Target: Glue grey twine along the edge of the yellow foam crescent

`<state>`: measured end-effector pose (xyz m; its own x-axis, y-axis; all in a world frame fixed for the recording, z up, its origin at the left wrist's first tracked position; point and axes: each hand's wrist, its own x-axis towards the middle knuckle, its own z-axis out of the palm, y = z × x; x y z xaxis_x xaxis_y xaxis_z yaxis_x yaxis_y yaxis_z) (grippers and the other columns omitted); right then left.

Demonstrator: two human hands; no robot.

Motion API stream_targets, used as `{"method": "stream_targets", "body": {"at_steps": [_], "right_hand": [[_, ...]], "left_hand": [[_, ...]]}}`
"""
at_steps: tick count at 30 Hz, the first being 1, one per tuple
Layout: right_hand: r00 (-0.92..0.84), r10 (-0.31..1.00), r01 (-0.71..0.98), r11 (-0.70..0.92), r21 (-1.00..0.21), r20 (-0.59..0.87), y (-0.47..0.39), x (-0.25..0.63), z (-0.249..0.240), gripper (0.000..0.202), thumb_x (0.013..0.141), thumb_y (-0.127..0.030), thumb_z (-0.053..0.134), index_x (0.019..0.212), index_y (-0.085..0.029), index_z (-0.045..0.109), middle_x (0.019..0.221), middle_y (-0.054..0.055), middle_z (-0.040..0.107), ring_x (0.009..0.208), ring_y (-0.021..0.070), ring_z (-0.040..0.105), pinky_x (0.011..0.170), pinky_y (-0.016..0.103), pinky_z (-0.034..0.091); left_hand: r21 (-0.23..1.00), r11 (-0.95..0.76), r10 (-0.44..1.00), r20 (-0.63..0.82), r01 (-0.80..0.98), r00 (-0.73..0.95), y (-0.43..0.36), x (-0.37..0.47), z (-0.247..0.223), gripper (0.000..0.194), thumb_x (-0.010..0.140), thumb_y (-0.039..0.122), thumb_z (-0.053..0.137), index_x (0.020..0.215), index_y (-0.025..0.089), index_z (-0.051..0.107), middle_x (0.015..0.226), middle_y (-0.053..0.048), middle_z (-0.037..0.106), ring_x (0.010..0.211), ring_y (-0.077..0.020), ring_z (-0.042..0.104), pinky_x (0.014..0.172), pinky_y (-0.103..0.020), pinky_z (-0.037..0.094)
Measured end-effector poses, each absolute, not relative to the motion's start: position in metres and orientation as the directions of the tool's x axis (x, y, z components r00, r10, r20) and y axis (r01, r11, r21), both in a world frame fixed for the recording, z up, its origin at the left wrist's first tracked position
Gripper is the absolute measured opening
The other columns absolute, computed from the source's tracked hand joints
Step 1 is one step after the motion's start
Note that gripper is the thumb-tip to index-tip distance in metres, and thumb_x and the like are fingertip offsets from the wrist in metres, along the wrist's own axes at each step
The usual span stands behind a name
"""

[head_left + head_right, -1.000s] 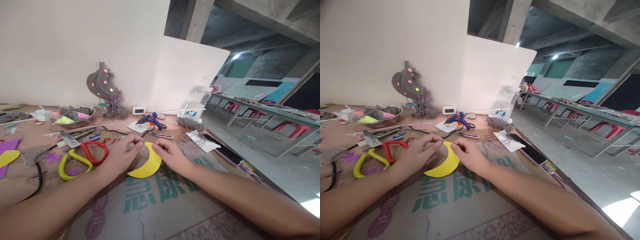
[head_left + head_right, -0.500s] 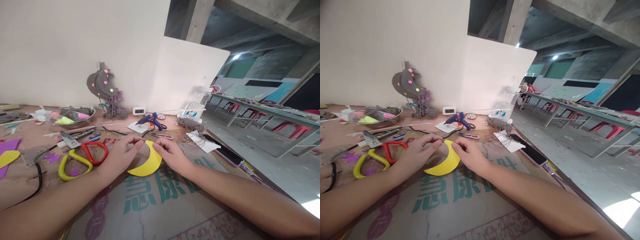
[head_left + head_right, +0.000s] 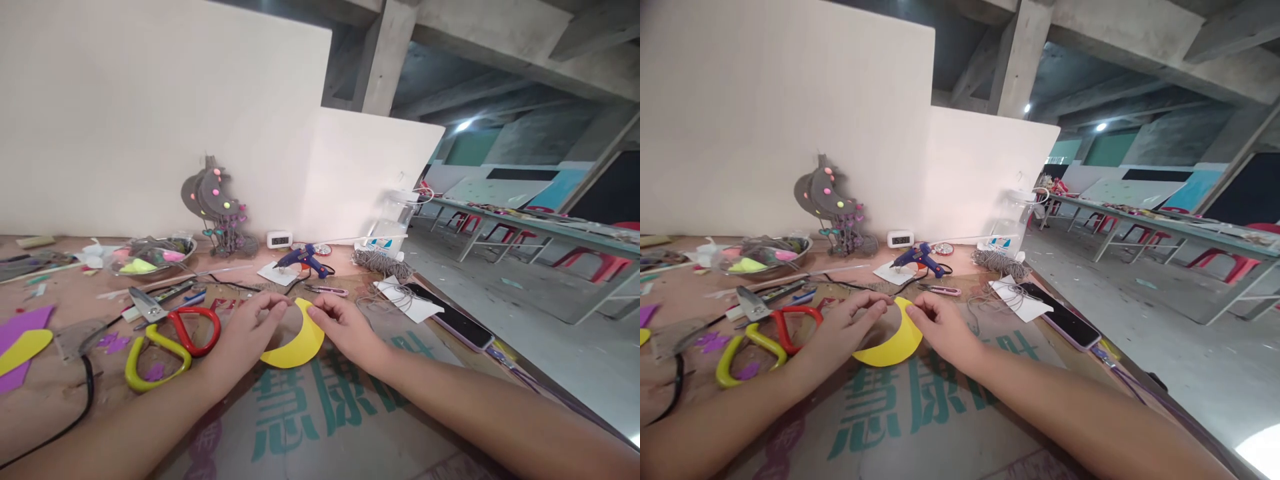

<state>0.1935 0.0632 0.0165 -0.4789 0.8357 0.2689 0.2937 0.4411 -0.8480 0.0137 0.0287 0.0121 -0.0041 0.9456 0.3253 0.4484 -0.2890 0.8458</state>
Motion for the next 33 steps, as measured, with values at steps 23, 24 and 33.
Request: {"method": "stream_targets", "body": {"at_steps": [23,24,33], "right_hand": [[-0.486,0.734,0.435,0.675,-0.596,0.475,0.048,0.185,0.021,0.017,0.083,-0.025,0.047,0.068,-0.020,0.040,0.060,-0.003,0.044,0.054,0.0098,0.039,0.050,0.022,0.031],[-0.506,0.723,0.441,0.685,-0.580,0.470,0.049,0.185,0.021,0.014,0.083,-0.024,0.048,0.070,-0.020,0.042,0.063,-0.003,0.046,0.056,0.0102,0.041,0.052,0.022,0.033],[-0.626,0.648,0.423,0.749,-0.510,0.433,0.043,0.184,0.023,0.011,0.085,-0.020,0.044,0.093,-0.021,0.052,0.082,0.001,0.059,0.073,0.0126,0.051,0.067,0.024,0.039]], "left_hand": [[0.716,-0.486,0.874,0.412,0.502,0.259,0.012,0.021,0.019,0.041,0.084,0.035,0.045,0.122,0.020,0.051,0.123,-0.008,0.051,0.112,-0.0201,0.047,0.091,-0.030,0.042],[0.729,-0.497,0.868,0.417,0.472,0.270,0.012,0.021,0.020,0.035,0.085,0.033,0.044,0.115,0.020,0.056,0.116,-0.007,0.057,0.107,-0.0196,0.051,0.088,-0.029,0.043],[0.920,-0.314,0.948,0.292,0.233,0.128,0.028,0.018,0.011,0.028,0.082,0.035,0.046,0.091,0.019,0.068,0.080,-0.001,0.067,0.076,-0.0169,0.060,0.069,-0.025,0.047]]}}
